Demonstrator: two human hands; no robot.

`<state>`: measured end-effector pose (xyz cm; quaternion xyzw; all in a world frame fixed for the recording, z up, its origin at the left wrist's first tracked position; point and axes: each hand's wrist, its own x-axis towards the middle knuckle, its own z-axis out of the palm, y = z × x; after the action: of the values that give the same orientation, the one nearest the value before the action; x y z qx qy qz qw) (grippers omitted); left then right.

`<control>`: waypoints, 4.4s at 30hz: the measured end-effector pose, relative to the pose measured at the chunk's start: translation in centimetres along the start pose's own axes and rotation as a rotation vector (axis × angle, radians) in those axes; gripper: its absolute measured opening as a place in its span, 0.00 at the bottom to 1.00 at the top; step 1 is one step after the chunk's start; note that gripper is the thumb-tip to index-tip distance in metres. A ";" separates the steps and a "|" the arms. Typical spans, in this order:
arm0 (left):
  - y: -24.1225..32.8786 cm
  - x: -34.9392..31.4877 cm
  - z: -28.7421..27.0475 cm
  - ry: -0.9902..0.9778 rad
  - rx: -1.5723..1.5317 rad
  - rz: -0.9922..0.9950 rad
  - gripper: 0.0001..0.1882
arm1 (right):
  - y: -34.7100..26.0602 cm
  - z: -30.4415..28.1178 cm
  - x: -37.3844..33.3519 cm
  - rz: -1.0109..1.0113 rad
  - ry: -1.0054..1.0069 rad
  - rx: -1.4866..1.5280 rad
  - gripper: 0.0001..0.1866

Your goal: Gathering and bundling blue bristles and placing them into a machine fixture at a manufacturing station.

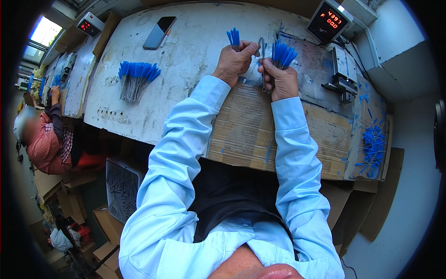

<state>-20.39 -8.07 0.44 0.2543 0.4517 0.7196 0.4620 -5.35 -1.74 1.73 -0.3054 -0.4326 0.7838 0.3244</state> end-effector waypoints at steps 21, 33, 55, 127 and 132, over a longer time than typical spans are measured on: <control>0.1 -0.2 0.2 -0.001 -0.023 -0.014 0.14 | -0.2 0.1 -0.1 0.032 0.011 -0.001 0.05; -0.1 0.0 0.3 0.027 0.010 0.002 0.15 | 0.0 -0.2 0.1 0.023 -0.004 0.028 0.05; -0.2 0.1 -0.3 -0.029 -0.032 -0.074 0.16 | -0.2 -0.1 -0.1 0.037 0.008 0.017 0.06; -0.2 -0.3 0.5 -0.082 -0.037 -0.073 0.13 | -0.4 -1.0 0.4 0.118 -0.094 0.138 0.07; -0.3 -0.3 0.3 -0.097 -0.073 -0.082 0.13 | -0.2 -0.8 0.5 0.118 -0.083 0.137 0.07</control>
<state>-19.90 -8.18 0.36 0.2531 0.4123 0.7028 0.5216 -4.97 -0.91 1.46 -0.2745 -0.3726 0.8412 0.2795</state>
